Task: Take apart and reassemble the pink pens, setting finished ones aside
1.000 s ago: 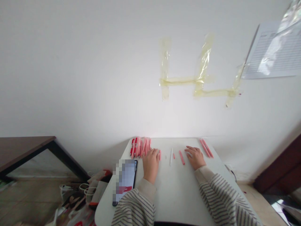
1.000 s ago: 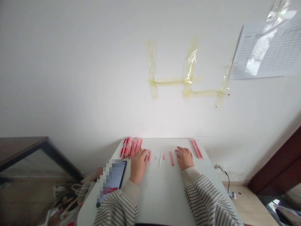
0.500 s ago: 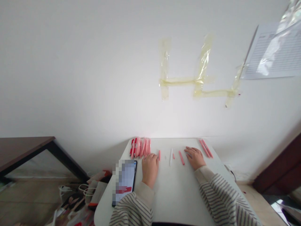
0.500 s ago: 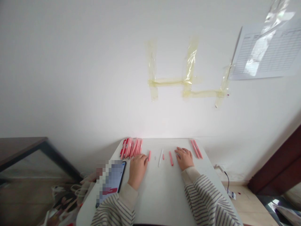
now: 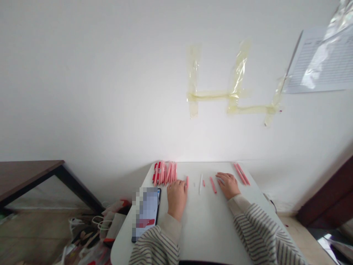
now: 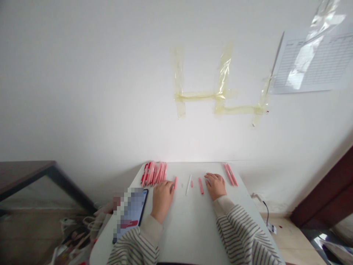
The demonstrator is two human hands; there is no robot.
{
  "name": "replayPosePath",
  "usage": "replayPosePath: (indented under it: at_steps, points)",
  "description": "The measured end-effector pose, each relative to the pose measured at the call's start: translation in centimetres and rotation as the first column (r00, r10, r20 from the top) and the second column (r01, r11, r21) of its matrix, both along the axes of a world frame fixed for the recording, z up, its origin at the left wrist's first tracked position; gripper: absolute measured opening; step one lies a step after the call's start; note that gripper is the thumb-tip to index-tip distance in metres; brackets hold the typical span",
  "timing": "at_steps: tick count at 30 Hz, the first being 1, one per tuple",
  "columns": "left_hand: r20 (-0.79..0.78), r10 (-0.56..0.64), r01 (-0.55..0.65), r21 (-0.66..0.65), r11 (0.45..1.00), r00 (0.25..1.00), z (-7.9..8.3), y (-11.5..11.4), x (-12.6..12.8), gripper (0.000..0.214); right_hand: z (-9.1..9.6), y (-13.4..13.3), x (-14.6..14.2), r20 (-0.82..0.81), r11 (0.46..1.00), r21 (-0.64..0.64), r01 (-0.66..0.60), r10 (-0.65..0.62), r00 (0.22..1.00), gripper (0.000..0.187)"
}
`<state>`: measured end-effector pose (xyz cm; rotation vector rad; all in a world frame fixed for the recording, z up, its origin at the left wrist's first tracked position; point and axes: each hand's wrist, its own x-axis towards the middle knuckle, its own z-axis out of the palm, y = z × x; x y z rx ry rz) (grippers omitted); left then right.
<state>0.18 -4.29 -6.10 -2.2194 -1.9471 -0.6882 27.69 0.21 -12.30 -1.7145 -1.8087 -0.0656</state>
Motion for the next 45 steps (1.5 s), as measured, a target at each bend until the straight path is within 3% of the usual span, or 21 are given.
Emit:
replayPosePath:
  at_steps: [5,10,18,24,37,45]
  points:
    - [0.029,-0.010,0.008,0.083,0.996,1.000,-0.1,0.3,0.7,0.023,1.2,-0.2,-0.9,-0.003,0.973,0.212,-0.086,0.089,0.996,0.027]
    - [0.123,-0.102,0.090,0.099,0.991,0.987,-0.6,0.8,2.3,0.015,2.8,-0.2,-2.3,0.046,0.930,0.308,-0.200,0.195,0.980,0.023]
    - [0.132,-0.081,0.072,0.076,0.995,0.988,-1.1,1.0,3.7,0.006,3.9,-1.0,-4.5,0.105,0.908,0.222,-0.356,0.341,0.934,0.017]
    - [0.125,-0.055,0.047,0.066,0.997,0.991,-0.8,1.1,3.8,0.009,3.8,-1.4,-4.8,0.140,0.883,0.135,-0.450,0.433,0.890,0.022]
    - [0.215,0.013,-0.033,0.093,0.995,0.977,-0.6,0.8,3.3,0.010,4.2,-1.2,-5.6,0.220,0.881,0.076,-0.466,0.441,0.870,0.022]
    - [0.237,0.052,-0.090,0.153,0.984,0.970,-1.0,1.0,3.0,0.013,3.2,-0.2,-5.8,0.276,0.856,0.178,-0.486,0.430,0.860,0.032]
